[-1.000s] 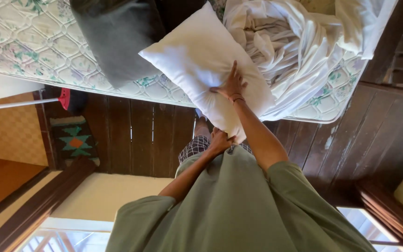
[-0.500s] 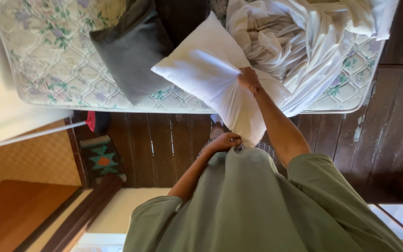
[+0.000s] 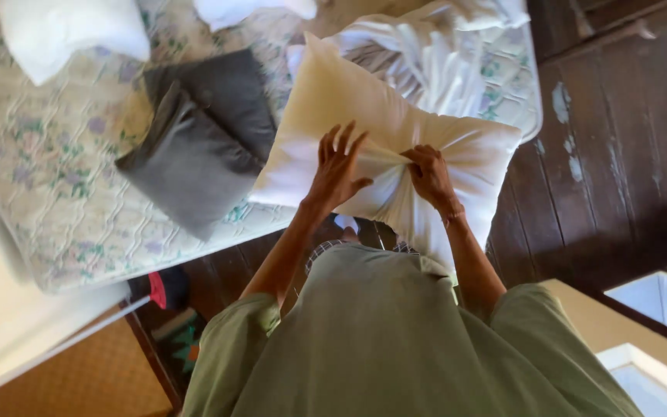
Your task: The person sits on a chair and puts a white pillow into a white pillowcase by hand. They insert the pillow, adjust the corners, and smooth the case over the pillow.
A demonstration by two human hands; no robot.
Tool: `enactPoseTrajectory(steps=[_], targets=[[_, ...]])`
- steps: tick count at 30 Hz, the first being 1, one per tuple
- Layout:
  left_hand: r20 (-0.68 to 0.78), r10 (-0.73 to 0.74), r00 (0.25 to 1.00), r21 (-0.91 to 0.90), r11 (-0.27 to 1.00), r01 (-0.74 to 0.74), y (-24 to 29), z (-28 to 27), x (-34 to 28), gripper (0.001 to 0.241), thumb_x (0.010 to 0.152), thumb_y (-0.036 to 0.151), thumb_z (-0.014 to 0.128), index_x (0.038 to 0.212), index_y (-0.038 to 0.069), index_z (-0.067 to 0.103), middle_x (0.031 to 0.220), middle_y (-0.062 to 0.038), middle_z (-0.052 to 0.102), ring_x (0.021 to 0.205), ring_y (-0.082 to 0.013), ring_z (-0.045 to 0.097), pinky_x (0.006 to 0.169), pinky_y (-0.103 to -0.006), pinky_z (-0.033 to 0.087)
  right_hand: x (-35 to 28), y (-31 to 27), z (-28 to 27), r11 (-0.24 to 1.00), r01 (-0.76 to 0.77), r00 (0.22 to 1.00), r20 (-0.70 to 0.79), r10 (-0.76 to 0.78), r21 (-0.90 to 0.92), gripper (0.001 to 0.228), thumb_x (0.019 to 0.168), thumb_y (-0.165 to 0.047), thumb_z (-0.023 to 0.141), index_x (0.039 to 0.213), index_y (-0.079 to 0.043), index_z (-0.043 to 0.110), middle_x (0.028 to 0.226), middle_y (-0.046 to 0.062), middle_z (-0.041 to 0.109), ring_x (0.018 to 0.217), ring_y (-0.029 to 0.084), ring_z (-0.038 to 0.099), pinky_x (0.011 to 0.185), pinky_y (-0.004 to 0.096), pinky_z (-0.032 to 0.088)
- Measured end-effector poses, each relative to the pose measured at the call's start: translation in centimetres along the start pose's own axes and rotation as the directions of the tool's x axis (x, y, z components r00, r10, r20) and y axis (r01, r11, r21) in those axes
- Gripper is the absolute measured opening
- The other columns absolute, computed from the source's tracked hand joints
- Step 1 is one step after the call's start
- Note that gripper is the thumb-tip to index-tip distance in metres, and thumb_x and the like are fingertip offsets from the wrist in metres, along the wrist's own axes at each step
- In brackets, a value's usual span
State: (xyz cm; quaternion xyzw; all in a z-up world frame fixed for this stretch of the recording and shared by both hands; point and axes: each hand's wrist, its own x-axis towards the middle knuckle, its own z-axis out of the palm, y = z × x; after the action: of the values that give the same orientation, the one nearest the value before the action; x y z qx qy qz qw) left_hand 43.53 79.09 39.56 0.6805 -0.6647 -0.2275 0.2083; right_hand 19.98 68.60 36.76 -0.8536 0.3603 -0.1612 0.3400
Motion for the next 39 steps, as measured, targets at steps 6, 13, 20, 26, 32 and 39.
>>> enactPoseTrajectory(steps=[6, 13, 20, 26, 32, 39], targets=[[0.092, 0.243, 0.966, 0.058, 0.967, -0.249, 10.8, 6.6, 5.8, 0.028, 0.087, 0.026, 0.077, 0.115, 0.023, 0.075, 0.136, 0.004, 0.068, 0.146, -0.0324, 0.040, 0.122, -0.0627, 0.018, -9.9, 5.2, -7.0, 0.997, 0.017, 0.963, -0.269, 0.004, 0.075, 0.020, 0.089, -0.003, 0.058, 0.098, -0.009, 0.075, 0.079, 0.011, 0.057, 0.079, 0.042, 0.059, 0.078, 0.048, 0.048], [0.015, 0.396, 0.918, -0.133, 0.911, -0.390, 22.4, 20.2, 8.5, 0.016, 0.085, 0.015, 0.074, 0.100, 0.021, 0.074, 0.096, 0.001, 0.076, 0.104, -0.0188, 0.071, 0.116, -0.0445, 0.040, -22.2, 10.8, -15.4, 0.992, -0.082, 0.910, -0.398, 0.114, 0.096, 0.019, 0.101, -0.016, 0.056, 0.095, -0.006, 0.071, 0.081, 0.016, 0.062, 0.076, 0.043, 0.058, 0.073, 0.048, 0.048], [0.323, 0.264, 0.909, -0.142, 0.963, -0.229, 34.2, 27.6, 12.4, 0.006, 0.092, 0.017, 0.059, 0.097, 0.020, 0.059, 0.081, -0.012, 0.074, 0.084, -0.0351, 0.076, 0.081, -0.0483, 0.058, -30.3, 16.3, -22.5, 0.910, -0.410, 0.887, -0.258, 0.384, -0.055, 0.024, 0.094, -0.020, 0.061, 0.115, -0.008, 0.065, 0.091, 0.015, 0.067, 0.090, 0.038, 0.063, 0.080, 0.052, 0.049], [0.511, 0.296, 0.807, -0.133, 0.955, -0.265, 39.6, 34.5, 14.0, 0.016, 0.096, 0.021, 0.052, 0.105, 0.024, 0.064, 0.080, -0.019, 0.075, 0.082, -0.0424, 0.076, 0.076, -0.0537, 0.057, -32.2, 14.3, -28.1, 0.767, -0.638, 0.770, -0.035, 0.637, -0.075, 0.115, 0.064, -0.059, 0.087, 0.153, -0.007, 0.036, 0.138, 0.023, 0.047, 0.131, 0.045, 0.044, 0.113, 0.068, 0.031], [0.616, 0.308, 0.725, -0.171, 0.951, -0.258, 42.4, 36.9, 15.0, 0.016, 0.099, 0.026, 0.053, 0.100, 0.014, 0.063, 0.081, -0.030, 0.072, 0.085, -0.0511, 0.073, 0.079, -0.0598, 0.056, -33.0, 18.1, -27.6, 0.680, -0.732, 0.680, 0.117, 0.724, 0.043, 0.132, 0.070, -0.061, 0.082, 0.161, 0.002, 0.009, 0.127, 0.037, 0.060, 0.123, 0.054, 0.057, 0.111, 0.069, 0.034], [0.684, 0.322, 0.655, -0.139, 0.938, -0.316, 46.2, 40.3, 18.9, 0.021, 0.103, 0.031, 0.048, 0.094, 0.015, 0.060, 0.081, -0.025, 0.073, 0.085, -0.0469, 0.075, 0.078, -0.0567, 0.057, -36.7, 31.0, -23.0, 0.582, -0.813, 0.581, 0.052, 0.812, -0.012, 0.079, 0.071, -0.064, 0.081, 0.122, -0.010, 0.054, 0.097, 0.017, 0.076, 0.100, 0.043, 0.073, 0.089, 0.058, 0.056]])
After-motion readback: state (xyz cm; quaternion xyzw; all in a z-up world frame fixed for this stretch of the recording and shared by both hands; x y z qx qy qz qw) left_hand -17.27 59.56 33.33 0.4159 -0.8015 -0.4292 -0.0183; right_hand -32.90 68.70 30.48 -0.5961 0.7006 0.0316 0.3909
